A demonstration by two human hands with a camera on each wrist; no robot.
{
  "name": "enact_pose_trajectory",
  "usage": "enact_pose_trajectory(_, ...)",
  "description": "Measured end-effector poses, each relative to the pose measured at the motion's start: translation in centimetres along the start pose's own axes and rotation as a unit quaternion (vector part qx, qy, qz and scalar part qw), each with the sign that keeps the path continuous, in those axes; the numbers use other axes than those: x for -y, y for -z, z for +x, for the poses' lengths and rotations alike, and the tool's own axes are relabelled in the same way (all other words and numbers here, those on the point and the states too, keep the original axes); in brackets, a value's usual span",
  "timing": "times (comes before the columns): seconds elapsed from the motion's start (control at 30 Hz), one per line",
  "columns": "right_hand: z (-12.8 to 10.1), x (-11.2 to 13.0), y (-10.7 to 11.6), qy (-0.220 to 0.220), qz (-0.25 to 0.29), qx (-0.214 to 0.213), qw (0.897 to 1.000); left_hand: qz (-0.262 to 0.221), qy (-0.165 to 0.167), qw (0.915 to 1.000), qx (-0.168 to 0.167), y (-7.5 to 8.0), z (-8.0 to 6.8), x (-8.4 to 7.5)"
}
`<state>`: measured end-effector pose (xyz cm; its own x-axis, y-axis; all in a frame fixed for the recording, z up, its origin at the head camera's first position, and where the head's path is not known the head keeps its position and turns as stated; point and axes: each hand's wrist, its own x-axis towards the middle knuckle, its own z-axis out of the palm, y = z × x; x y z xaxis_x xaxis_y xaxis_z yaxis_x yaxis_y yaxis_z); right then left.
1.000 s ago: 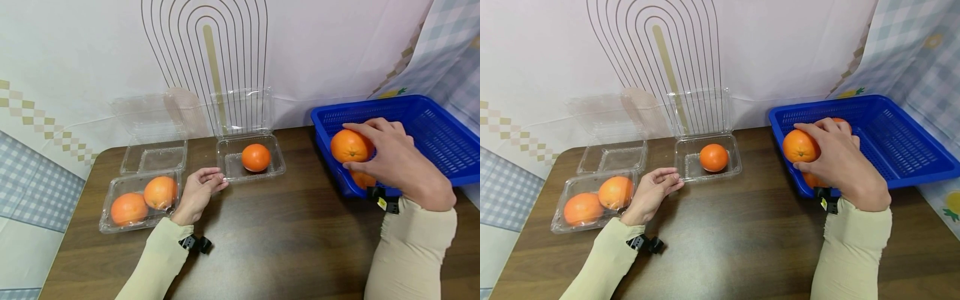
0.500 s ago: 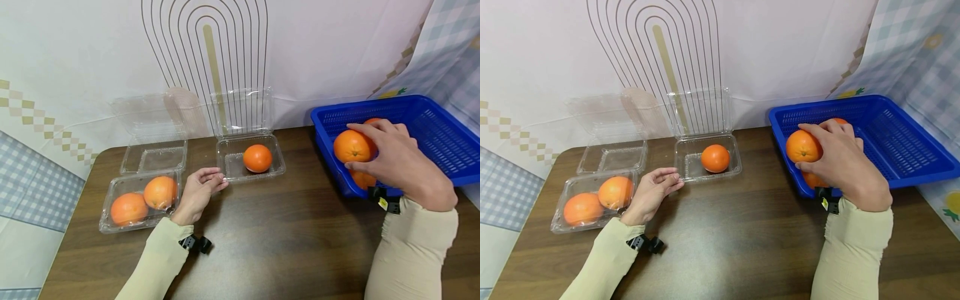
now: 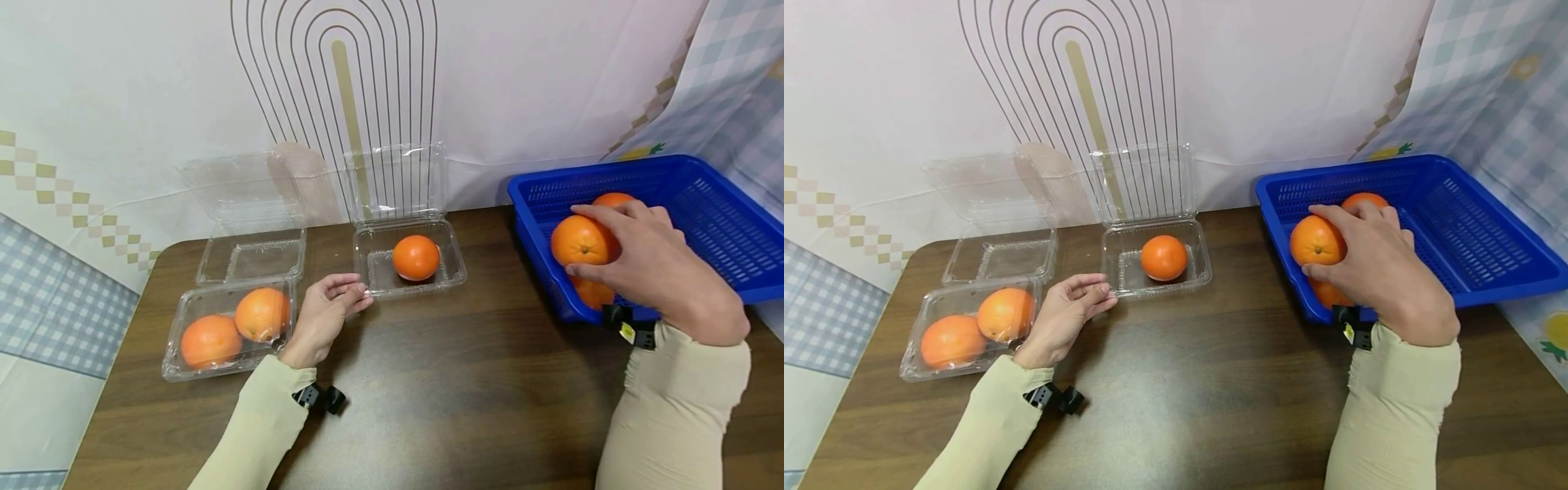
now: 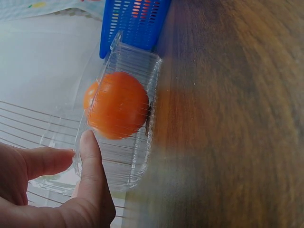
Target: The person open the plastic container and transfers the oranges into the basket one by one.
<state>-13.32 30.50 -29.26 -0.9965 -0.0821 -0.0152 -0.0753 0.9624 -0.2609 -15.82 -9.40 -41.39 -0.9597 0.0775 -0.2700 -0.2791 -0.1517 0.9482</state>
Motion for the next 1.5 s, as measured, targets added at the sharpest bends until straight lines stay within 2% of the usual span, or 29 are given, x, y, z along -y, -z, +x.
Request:
enact_pose_trajectory(0.47, -0.05, -0.22, 0.35, -0.005, -0.005, 0.025, 1.0, -0.005, -0.003, 1.0, -0.001, -0.08, 0.07, 0.02)
enact_pose_trajectory(0.67, 0.07, -0.32, 0.3, -0.024, 0.01, 0.042, 0.999, -0.003, -0.002, 1.0, 0.0, -0.08, 0.04, -0.05)
enact_pose_trajectory(1.07, 0.22, -0.56, 0.31, -0.03, 0.032, 0.056, 0.997, -0.002, -0.003, 1.0, 0.0, -0.02, 0.0, 0.03)
enact_pose_trajectory(1.5, 0.15, -0.54, 0.29, -0.031, 0.027, 0.066, 0.997, 0.001, -0.004, 1.0, 0.002, -0.04, -0.06, 0.04)
